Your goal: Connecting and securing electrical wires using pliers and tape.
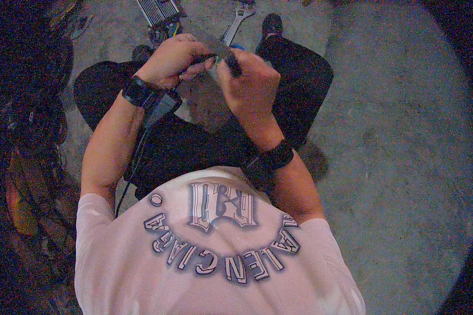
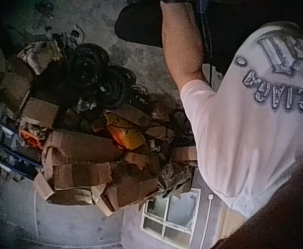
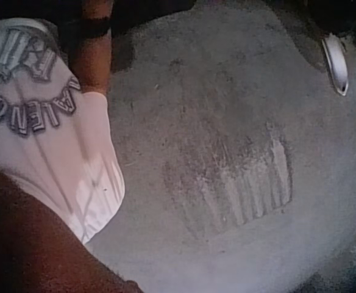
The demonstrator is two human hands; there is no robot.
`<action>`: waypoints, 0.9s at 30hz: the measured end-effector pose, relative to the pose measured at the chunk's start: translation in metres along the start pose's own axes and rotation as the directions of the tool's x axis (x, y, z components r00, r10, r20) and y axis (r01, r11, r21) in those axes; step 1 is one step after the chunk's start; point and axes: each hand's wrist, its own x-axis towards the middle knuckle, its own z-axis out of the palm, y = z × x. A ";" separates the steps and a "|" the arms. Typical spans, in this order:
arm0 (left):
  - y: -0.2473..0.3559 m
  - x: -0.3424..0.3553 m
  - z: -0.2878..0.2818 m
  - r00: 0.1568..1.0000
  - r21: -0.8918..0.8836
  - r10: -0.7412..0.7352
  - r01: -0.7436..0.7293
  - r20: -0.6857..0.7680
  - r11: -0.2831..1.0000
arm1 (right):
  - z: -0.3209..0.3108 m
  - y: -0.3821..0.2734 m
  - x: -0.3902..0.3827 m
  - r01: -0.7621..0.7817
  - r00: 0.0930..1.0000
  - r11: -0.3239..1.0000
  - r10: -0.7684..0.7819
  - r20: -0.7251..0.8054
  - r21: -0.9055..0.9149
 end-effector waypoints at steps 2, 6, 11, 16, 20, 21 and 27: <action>-0.001 0.001 -0.001 1.000 -0.014 -0.006 0.006 0.004 1.000 | 0.001 0.000 0.001 0.001 1.000 1.000 0.000 0.023 -0.017; -0.008 0.005 -0.004 1.000 -0.006 0.007 -0.007 -0.006 1.000 | 0.008 0.002 0.004 0.060 0.996 0.998 -0.060 -0.059 -0.005; -0.016 0.010 -0.005 0.991 0.014 0.131 -0.131 0.024 0.991 | 0.007 0.003 0.006 0.154 0.984 0.985 -0.159 -0.081 -0.073; -0.009 0.007 -0.010 1.000 0.312 0.022 -0.027 0.021 0.950 | 0.001 -0.008 0.012 0.083 0.996 0.987 -0.088 -0.031 -0.135; -0.007 0.003 -0.004 0.990 0.254 0.143 -0.134 -0.015 0.958 | -0.004 -0.017 0.017 0.107 0.992 0.960 -0.088 0.087 -0.257; -0.008 0.002 -0.003 0.987 0.248 0.151 -0.135 -0.049 0.959 | -0.005 -0.018 0.017 0.103 0.991 0.953 -0.074 0.112 -0.284; -0.001 -0.003 -0.008 0.998 0.187 0.061 -0.062 0.008 0.980 | -0.008 -0.014 0.015 0.041 0.997 0.985 -0.030 0.067 -0.166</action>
